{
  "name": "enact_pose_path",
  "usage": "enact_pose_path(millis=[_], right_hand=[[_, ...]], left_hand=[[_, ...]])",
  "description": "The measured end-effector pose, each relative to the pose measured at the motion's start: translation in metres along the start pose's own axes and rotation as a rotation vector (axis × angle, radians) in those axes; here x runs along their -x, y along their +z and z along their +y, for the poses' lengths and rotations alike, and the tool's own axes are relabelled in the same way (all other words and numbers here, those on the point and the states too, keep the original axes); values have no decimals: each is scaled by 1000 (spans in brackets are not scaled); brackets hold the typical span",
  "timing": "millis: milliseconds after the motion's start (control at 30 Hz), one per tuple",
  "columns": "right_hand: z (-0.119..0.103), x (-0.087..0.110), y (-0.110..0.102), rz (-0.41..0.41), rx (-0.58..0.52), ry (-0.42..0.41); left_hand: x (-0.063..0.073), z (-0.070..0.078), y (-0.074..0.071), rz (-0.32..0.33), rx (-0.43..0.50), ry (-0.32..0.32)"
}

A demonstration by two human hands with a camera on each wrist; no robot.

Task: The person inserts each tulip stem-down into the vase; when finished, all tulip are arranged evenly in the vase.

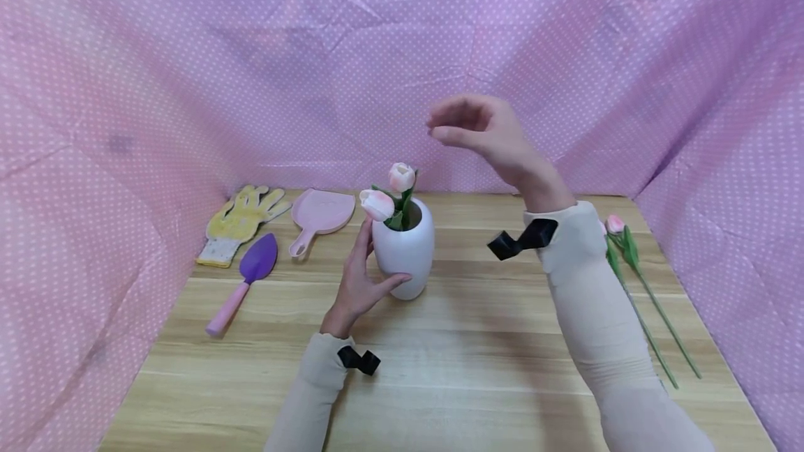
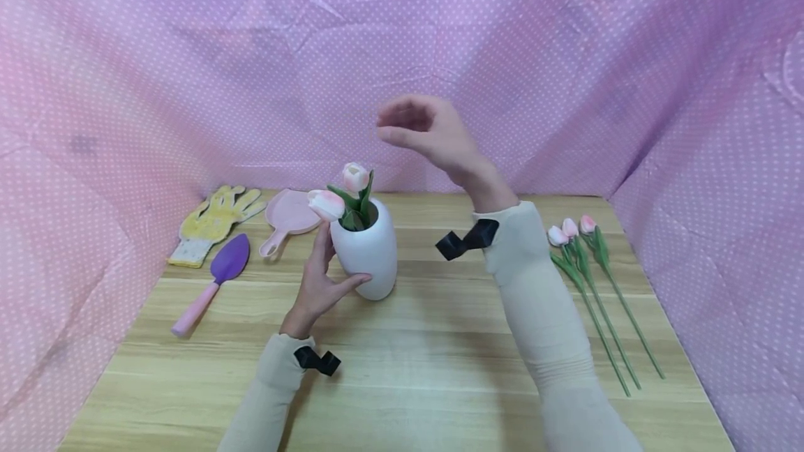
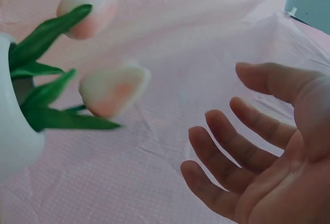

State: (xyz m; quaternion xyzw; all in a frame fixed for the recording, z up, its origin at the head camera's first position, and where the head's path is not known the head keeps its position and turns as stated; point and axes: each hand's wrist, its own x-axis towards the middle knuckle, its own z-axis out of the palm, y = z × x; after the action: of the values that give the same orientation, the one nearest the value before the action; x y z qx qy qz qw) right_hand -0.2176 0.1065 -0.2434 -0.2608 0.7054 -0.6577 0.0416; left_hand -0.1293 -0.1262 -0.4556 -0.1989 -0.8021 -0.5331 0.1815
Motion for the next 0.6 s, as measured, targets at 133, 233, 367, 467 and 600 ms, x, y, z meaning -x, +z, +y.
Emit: enact_pose_path(millis=[133,233,367,467,600], right_hand=[[1,14,-21,78,-101,-16],[4,25,-33,117,-109,-14],[13,37,-46,136,-112,3],[21,47,-55,139,-133,10],[34,60,-66,167,-159,16]], left_hand=[[-1,1,-1,-2,3,-8],[-1,1,-1,-1,2,-11],[-1,1,-2,-4,-2,-12],[-1,1,-2,-2,-2,-7],[-1,1,0,-1,6,12]])
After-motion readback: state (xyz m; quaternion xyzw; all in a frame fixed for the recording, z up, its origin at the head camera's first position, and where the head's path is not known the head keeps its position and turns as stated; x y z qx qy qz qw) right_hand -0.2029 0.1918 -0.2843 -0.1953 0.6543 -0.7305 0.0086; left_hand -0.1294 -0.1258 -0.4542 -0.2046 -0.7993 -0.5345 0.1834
